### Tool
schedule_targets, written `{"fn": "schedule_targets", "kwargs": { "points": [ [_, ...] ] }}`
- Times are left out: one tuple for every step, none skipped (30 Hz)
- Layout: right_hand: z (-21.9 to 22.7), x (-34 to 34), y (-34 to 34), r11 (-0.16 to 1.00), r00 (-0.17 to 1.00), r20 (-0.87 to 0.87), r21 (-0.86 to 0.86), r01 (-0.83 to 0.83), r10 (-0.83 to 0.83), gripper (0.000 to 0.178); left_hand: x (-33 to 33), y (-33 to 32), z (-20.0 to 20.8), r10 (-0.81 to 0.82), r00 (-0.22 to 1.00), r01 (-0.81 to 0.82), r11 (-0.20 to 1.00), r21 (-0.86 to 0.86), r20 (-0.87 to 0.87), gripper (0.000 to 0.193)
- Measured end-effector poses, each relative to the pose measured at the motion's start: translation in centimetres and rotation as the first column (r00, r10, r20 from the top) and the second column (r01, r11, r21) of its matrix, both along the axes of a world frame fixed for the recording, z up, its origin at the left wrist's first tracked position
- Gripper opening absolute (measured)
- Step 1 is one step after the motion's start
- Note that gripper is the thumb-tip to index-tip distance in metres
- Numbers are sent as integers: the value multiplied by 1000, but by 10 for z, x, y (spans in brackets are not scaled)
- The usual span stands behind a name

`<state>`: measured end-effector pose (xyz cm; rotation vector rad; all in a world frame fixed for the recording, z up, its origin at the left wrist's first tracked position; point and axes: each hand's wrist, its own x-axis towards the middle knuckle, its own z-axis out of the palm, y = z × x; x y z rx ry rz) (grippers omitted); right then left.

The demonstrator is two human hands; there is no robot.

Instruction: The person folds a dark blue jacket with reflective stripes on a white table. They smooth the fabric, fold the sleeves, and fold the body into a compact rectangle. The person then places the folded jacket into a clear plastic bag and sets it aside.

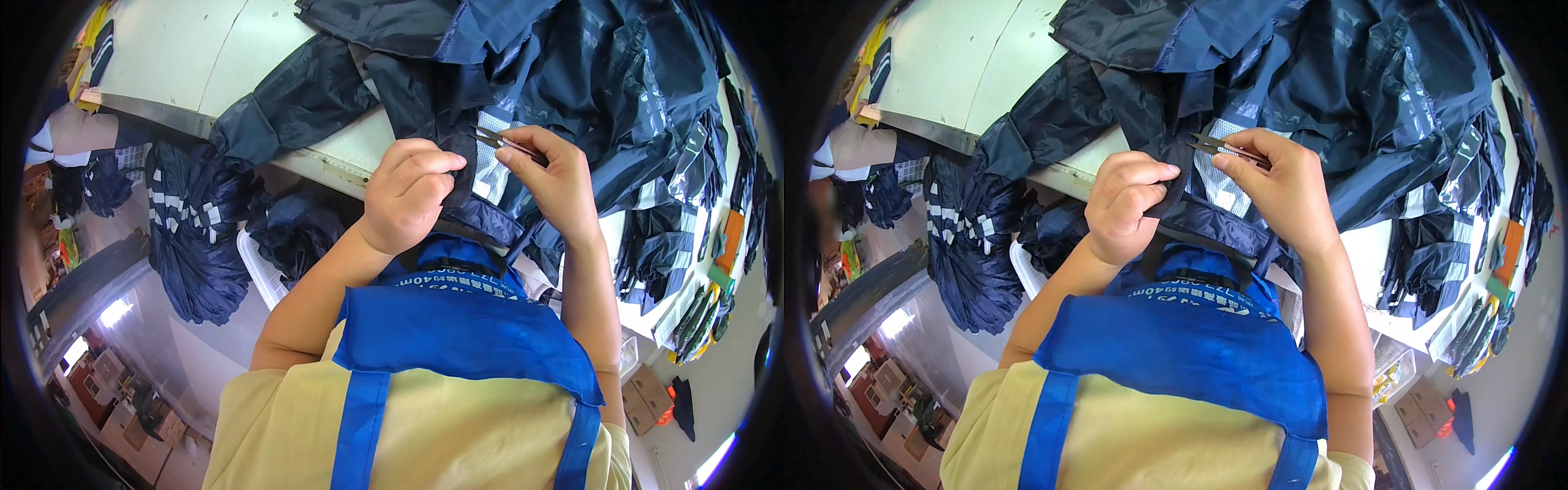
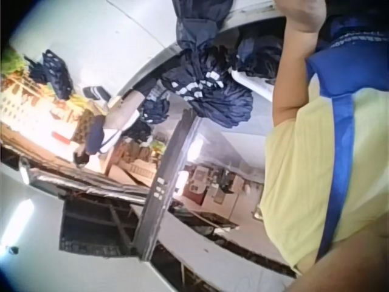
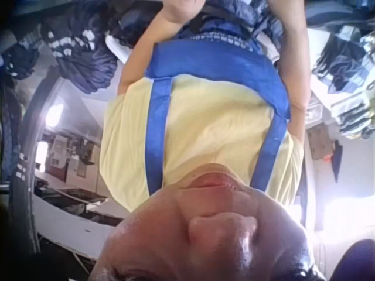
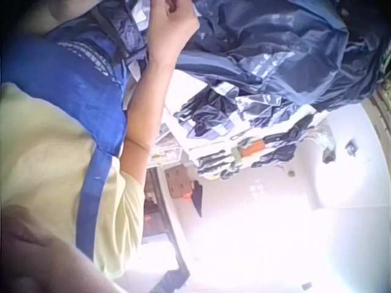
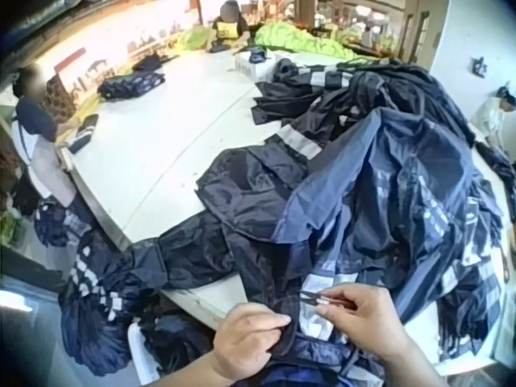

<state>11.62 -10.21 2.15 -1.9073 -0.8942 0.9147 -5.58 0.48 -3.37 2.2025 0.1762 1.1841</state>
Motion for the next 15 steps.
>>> {"fn": "schedule_targets", "kwargs": {
  "points": [
    [0,0,1,1000,999,50,5,-18,18,24,0,0,0,-6,1000,6,1000,12,-3,27],
    [0,1,1,999,994,101,9,-36,35,23,0,1,0,-13,1000,13,1000,24,-6,27],
    [1,1,2,999,987,151,12,-53,51,23,0,1,-1,-10,1000,10,999,32,-9,26],
    [2,1,4,998,984,168,-7,-60,61,23,0,0,-1,-7,1000,7,999,41,-12,25],
    [5,1,6,998,980,187,-26,-65,69,22,1,0,0,-6,1000,7,999,50,-14,24],
    [6,1,7,997,976,205,-45,-69,77,22,2,0,-1,-6,1000,6,999,53,-13,23],
    [6,1,8,996,973,214,-49,-76,85,22,3,-1,-3,-5,1000,6,998,56,-12,22],
    [6,1,10,995,971,222,-51,-85,95,22,3,-1,-4,-3,1000,3,998,60,-11,22],
    [6,2,11,994,968,230,-54,-94,104,21,3,0,-4,-2,1000,3,998,57,-11,21],
    [5,2,10,997,976,204,-44,-68,76,21,3,0,-3,-2,1000,3,999,53,-10,21],
    [5,3,9,998,983,178,-35,-44,50,21,3,0,-3,0,1000,0,999,51,-10,20],
    [4,3,7,999,988,152,-26,-20,23,21,3,0,-3,2,1000,-2,999,51,-10,20],
    [2,4,7,1000,993,122,3,5,-5,20,3,0,-4,5,1000,-4,999,52,-10,20],
    [-1,4,5,999,995,90,30,33,-36,20,3,0,-4,4,1000,-4,999,52,-10,20],
    [-3,5,4,996,996,57,57,63,-66,20,3,0,-4,3,1000,-2,999,51,-11,19]
  ]
}}
